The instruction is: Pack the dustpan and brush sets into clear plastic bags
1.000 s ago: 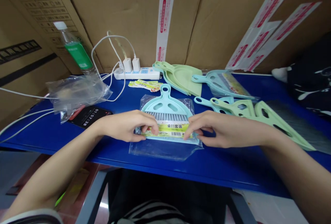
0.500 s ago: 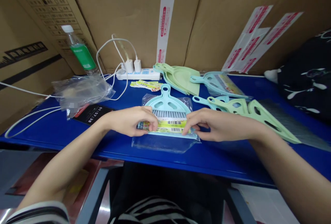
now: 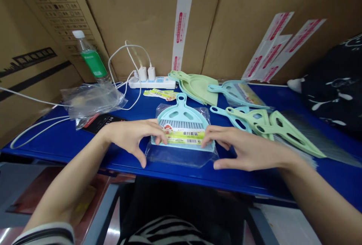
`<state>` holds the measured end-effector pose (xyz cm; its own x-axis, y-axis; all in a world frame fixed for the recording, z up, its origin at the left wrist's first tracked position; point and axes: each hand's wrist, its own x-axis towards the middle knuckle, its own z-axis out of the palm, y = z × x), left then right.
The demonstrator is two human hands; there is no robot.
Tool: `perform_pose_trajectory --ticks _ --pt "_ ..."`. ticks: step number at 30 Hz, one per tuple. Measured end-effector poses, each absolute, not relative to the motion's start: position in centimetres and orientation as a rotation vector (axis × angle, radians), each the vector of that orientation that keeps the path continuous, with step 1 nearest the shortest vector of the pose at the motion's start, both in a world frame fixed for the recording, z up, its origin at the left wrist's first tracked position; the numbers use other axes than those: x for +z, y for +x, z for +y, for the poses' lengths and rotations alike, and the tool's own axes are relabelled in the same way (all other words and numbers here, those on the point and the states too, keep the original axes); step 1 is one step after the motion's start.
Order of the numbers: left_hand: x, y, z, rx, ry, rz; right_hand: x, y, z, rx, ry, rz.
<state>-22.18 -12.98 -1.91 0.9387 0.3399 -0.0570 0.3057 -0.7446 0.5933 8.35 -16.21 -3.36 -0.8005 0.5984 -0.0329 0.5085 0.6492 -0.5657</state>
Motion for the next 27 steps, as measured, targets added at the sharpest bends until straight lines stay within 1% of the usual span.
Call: perform_pose_trajectory --ticks 7,11,18,22,27 --pt "-1.9 -21.9 -13.5 0.005 2.514 0.437 -4.1 7.4 -16.1 0.667 -0.951 -2.696" --pt "-1.4 -21.5 -13.5 0.037 2.487 0.454 -4.4 7.3 -16.1 0.695 -0.862 -2.646" --pt "-2.0 -21.3 -13.3 0.130 2.568 0.545 -4.3 7.4 -15.9 0.680 -0.906 -2.599" --pt "-2.5 -21.0 -13.1 0.131 2.533 0.571 -4.5 7.4 -15.7 0.719 -0.900 -2.591" --pt "-2.5 -20.8 -13.0 0.149 2.493 0.583 -4.6 7.4 -15.6 0.684 -0.895 -2.551"
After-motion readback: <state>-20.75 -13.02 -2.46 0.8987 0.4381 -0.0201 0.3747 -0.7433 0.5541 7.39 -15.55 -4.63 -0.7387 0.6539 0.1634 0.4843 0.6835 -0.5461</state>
